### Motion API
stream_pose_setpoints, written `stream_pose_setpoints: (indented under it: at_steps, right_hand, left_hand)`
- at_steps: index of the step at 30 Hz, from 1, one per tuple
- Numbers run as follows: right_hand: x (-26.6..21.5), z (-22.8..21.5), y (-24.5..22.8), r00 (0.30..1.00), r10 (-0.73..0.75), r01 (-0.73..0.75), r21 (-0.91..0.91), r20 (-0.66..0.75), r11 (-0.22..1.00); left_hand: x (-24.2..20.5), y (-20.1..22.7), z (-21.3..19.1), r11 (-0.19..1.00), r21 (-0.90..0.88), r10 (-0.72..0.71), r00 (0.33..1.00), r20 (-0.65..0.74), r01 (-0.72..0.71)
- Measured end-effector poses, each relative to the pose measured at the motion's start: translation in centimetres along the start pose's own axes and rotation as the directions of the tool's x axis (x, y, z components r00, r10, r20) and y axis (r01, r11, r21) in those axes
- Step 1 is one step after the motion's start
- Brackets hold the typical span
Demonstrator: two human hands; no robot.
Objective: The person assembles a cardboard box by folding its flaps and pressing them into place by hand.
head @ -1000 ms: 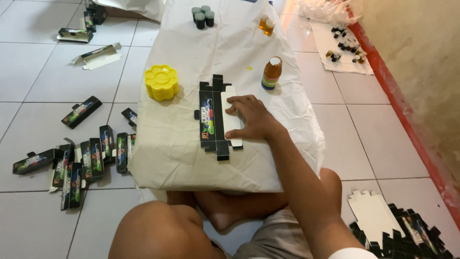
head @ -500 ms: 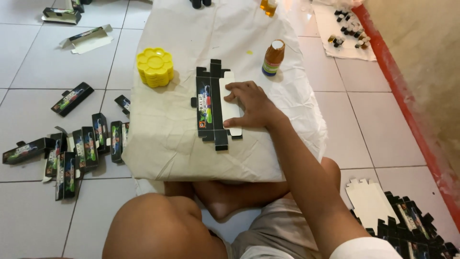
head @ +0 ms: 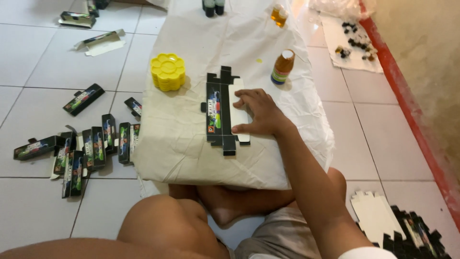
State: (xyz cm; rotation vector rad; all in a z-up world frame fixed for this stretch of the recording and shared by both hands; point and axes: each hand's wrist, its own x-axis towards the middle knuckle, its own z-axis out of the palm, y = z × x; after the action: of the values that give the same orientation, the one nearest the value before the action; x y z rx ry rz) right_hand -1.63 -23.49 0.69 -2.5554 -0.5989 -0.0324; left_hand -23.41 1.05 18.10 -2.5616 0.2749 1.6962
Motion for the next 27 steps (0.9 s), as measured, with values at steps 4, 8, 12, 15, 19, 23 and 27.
stream_pose_setpoints:
  at_steps: [4,8,12,15,19,23,27]
  right_hand:
    - [-0.1,0.9,0.9,0.989,-0.128,0.124,-0.055,-0.073,0.991]
    - [0.0,0.4,0.7,1.000,-0.023,0.022,-0.023,-0.018,0.999]
    - [0.4,1.0,2.8,0.993,-0.118,0.117,-0.052,-0.003,0.992]
    - [-0.1,0.6,1.0,0.994,-0.104,0.101,-0.055,-0.037,0.993]
    - [0.0,0.4,1.0,0.997,-0.075,0.073,-0.066,-0.036,0.995]
    - [-0.3,0.2,0.5,0.999,-0.042,0.041,-0.034,-0.022,0.999]
    - [-0.4,0.2,0.3,0.999,-0.043,0.042,-0.068,-0.015,0.997]
  left_hand:
    - [-0.2,-0.4,-5.9,0.998,0.013,-0.060,0.997,0.053,0.059]
    - [1.4,-1.0,-8.8,0.673,-0.022,0.739,0.673,-0.042,-0.740]
    - [8.9,-2.9,-13.3,0.446,0.190,0.823,0.318,-0.470,-0.874]
    - [16.1,-4.2,-14.8,0.674,0.243,0.617,0.351,-0.704,-0.697]
    - [26.1,-4.8,-15.5,0.783,0.285,0.507,0.303,-0.807,-0.553]
    - [27.6,-4.5,-14.4,0.835,0.303,0.452,0.258,-0.854,-0.459]
    - [24.5,-4.5,-13.9,0.816,0.251,0.459,0.319,-0.829,-0.520]
